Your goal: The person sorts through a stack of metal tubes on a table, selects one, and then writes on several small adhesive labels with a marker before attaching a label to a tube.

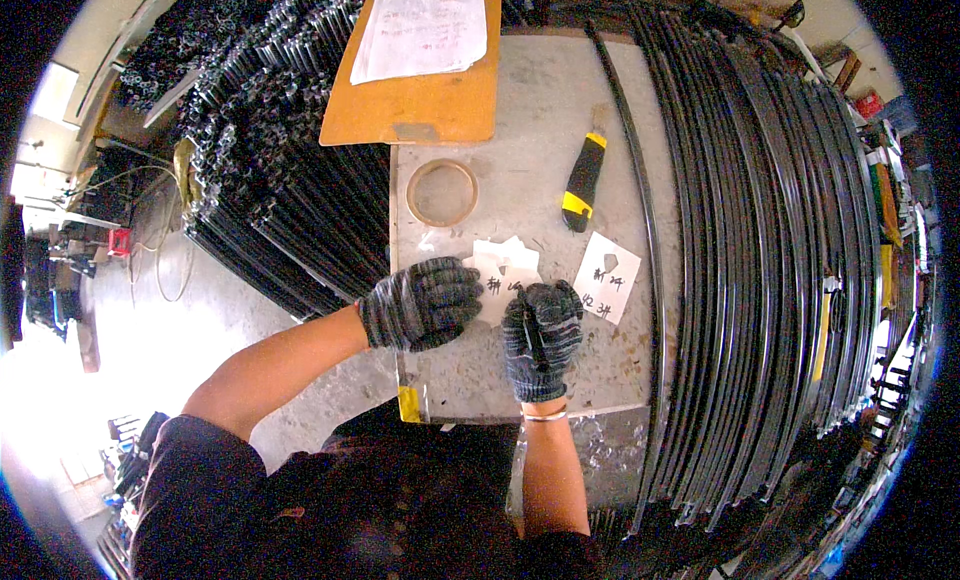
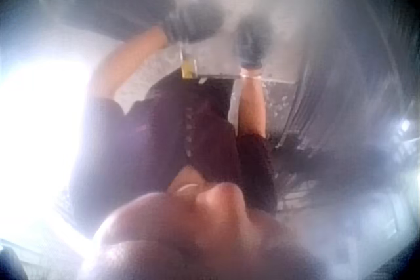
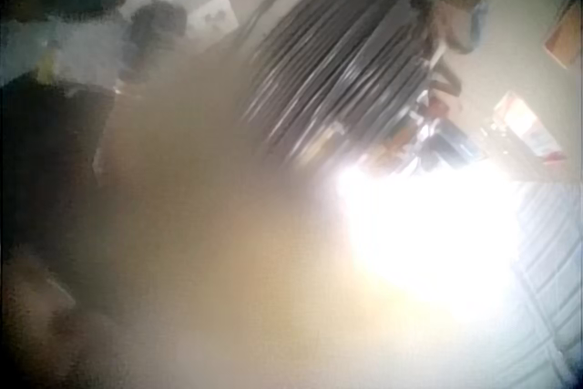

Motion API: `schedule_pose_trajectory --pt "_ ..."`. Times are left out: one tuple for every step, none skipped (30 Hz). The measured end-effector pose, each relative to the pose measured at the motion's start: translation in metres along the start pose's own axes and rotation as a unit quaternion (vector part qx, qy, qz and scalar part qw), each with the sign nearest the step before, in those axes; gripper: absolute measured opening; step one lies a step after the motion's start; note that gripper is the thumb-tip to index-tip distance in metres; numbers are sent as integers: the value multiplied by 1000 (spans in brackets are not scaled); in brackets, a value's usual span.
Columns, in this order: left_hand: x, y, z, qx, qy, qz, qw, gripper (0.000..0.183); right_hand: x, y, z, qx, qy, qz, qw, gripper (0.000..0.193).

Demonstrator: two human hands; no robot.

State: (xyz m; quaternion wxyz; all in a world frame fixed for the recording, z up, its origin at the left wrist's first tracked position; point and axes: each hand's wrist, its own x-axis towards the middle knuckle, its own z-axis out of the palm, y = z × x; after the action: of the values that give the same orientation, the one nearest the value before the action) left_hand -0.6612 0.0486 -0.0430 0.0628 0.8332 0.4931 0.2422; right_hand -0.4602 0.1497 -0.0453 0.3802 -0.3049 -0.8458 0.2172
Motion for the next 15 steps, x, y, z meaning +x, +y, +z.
schedule_pose_trajectory --pt "0 -1 1 7 -2 3 1000 33 -2 1 0 22 7 17 1000 14" --pt "0 -1 1 3 3 2 1000 33 -6 2 0 44 13 33 998 13" --pt "0 0 1 0 9 1 1000 33 -8 4 1 66 20 49 996 13" --pt "0 1 0 -3 13 0 1000 34 -10 5 3 76 26 73 994 12" --pt "1 1 -2 4 15 2 1000 33 -12 7 6 86 32 97 991 12" --pt "3 2 -3 12 16 5 1000 33 -13 7 7 96 38 120 987 11" --pt "3 2 -4 19 18 6 1000 32 -5 4 2 21 -2 61 998 12" --pt "1 3 -3 14 14 1 1000 32 -6 4 3 43 9 58 997 13" --pt "-1 3 -1 10 11 -3 1000 32 -8 5 4 65 20 56 996 14" --pt "0 3 -1 6 8 -6 1000 31 -8 6 5 86 32 53 994 14" --pt "0 2 -2 9 6 -5 1000 31 -7 5 4 72 31 46 996 15" --pt "2 2 -3 11 4 -3 1000 31 -4 4 2 53 15 26 998 16" --pt "3 3 -4 13 1 -2 1000 31 1 1 0 33 -1 7 999 16" --pt "2 3 -3 12 2 -2 1000 31 5 -1 -1 13 -17 -12 1000 16" --pt "2 2 -2 11 4 -2 1000 30 5 -1 0 -14 -13 -26 999 17"
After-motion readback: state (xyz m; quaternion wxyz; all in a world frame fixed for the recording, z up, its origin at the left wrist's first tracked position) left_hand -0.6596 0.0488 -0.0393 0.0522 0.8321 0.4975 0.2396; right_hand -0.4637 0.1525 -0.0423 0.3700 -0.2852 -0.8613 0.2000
